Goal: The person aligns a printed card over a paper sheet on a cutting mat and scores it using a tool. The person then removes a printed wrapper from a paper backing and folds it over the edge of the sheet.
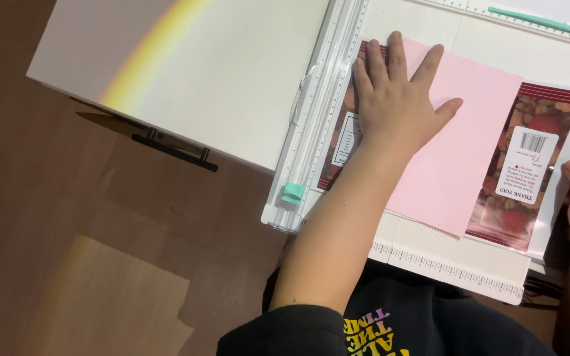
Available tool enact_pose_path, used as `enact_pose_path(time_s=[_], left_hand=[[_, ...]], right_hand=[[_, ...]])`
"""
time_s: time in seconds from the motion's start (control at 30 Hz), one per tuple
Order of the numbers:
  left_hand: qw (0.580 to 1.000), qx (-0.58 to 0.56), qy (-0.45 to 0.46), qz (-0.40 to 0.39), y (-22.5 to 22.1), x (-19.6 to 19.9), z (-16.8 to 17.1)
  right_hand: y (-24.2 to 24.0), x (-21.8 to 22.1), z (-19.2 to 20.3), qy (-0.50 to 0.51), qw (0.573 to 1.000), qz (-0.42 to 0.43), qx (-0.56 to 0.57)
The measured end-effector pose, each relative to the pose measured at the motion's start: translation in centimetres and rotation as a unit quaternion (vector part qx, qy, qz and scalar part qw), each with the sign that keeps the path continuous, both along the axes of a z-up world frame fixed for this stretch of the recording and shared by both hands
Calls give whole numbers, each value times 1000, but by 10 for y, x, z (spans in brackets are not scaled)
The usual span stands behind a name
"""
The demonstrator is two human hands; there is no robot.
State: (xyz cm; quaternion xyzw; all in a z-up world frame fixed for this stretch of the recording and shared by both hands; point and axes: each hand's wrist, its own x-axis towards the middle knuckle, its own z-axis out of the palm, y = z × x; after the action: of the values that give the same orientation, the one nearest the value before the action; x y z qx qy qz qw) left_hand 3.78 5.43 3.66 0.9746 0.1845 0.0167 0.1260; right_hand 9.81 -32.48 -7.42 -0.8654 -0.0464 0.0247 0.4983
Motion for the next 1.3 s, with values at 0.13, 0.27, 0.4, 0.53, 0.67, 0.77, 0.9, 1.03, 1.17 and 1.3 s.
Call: enact_pose_path(time_s=[0.13,0.27,0.4,0.53,0.67,0.77,0.9,1.03,1.17,1.3], left_hand=[[1000,-7,27,-12,2,0,4],[1000,2,-5,-18,2,0,4],[998,-22,2,-55,4,-2,13],[998,-17,38,-54,1,-5,27],[997,-10,57,-48,-3,-5,33],[997,-23,55,-41,-7,-3,31],[997,-25,69,-39,-11,-1,28],[998,-39,48,-22,-14,4,18],[998,-17,58,-1,-22,9,16],[996,46,76,14,-25,18,24]], right_hand=[[11,-6,11,-14,1000,-7,10],[24,-12,23,21,996,-67,64],[36,-38,65,-228,957,-33,-176],[46,-40,95,-227,963,34,144],[71,-38,123,-243,957,158,-11],[74,-34,106,-309,912,241,-122],[109,-33,115,-234,908,254,-237],[113,-35,115,-106,914,278,-277],[114,-35,114,-124,900,301,-289],[112,-36,107,-181,897,300,-270]])
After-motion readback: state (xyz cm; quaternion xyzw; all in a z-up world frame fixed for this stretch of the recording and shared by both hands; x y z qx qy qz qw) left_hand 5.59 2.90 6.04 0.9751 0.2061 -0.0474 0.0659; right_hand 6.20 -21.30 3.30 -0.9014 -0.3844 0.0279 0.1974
